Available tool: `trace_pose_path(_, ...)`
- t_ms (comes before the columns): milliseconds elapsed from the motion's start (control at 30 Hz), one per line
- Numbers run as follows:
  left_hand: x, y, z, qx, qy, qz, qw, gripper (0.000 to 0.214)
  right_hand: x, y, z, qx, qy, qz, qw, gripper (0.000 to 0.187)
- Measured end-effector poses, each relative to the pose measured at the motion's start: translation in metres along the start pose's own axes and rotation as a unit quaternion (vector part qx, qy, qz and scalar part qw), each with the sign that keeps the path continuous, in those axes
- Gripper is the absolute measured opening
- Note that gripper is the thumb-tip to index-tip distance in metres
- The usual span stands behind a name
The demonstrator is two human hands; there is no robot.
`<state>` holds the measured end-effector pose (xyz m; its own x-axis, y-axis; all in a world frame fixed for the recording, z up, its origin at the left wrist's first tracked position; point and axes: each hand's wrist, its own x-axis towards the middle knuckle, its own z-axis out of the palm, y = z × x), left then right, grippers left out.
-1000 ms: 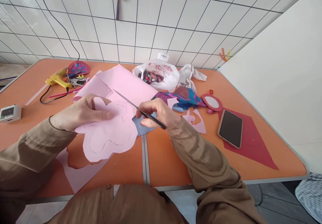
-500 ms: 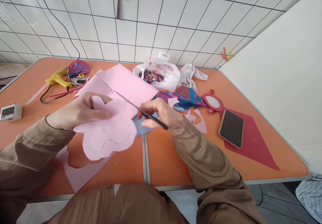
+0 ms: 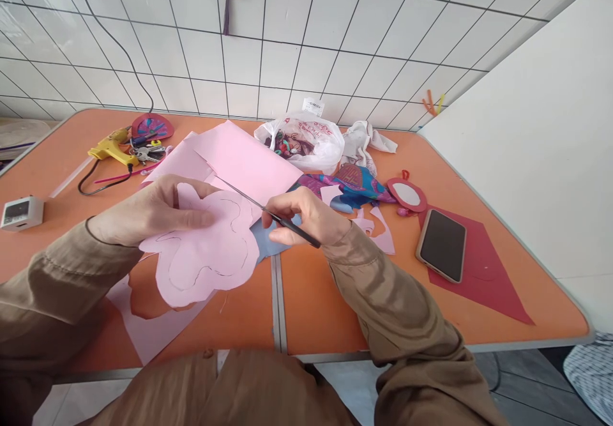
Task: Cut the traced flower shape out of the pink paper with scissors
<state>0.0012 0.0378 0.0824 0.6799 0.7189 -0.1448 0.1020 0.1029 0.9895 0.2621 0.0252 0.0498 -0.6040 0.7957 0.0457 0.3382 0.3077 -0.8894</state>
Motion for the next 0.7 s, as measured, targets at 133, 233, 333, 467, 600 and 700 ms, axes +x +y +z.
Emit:
trace_pose_path(133, -0.0001, -0.0001, -0.0005, -0.009, -0.005, 0.005, 1.0, 0.015, -0.0003, -0.0003, 0.0004, -0.005, 0.002, -0.001, 1.0, 0.009)
trace_pose_path(233, -0.0001, -0.0014, -0.0013, -0.013, -0.006, 0.006, 1.0, 0.014, -0.0006, 0.0015, 0.0005, -0.001, 0.003, -0.004, 1.0, 0.009)
trace_pose_path(333, 0.0, -0.0011, -0.0009, -0.003, 0.0, 0.001, 1.0, 0.016, -0.0007, 0.0025, 0.0007, 0.003, 0.0, -0.007, 1.0, 0.009)
trace_pose_path(467, 0.0004, 0.0009, 0.0003, -0.001, 0.005, -0.003, 1.0, 0.015, -0.0007, 0.0012, 0.0013, 0.004, 0.002, -0.005, 1.0, 0.008)
trace_pose_path(600, 0.0001, 0.0009, 0.0003, -0.012, -0.004, -0.001, 1.0, 0.013, -0.0007, 0.0001, 0.0014, 0.002, 0.008, 0.001, 1.0, 0.008)
trace_pose_path(700, -0.0007, 0.0, -0.0003, -0.009, -0.002, -0.004, 1.0, 0.013, -0.0005, 0.0016, 0.0012, 0.005, 0.005, -0.012, 1.0, 0.009)
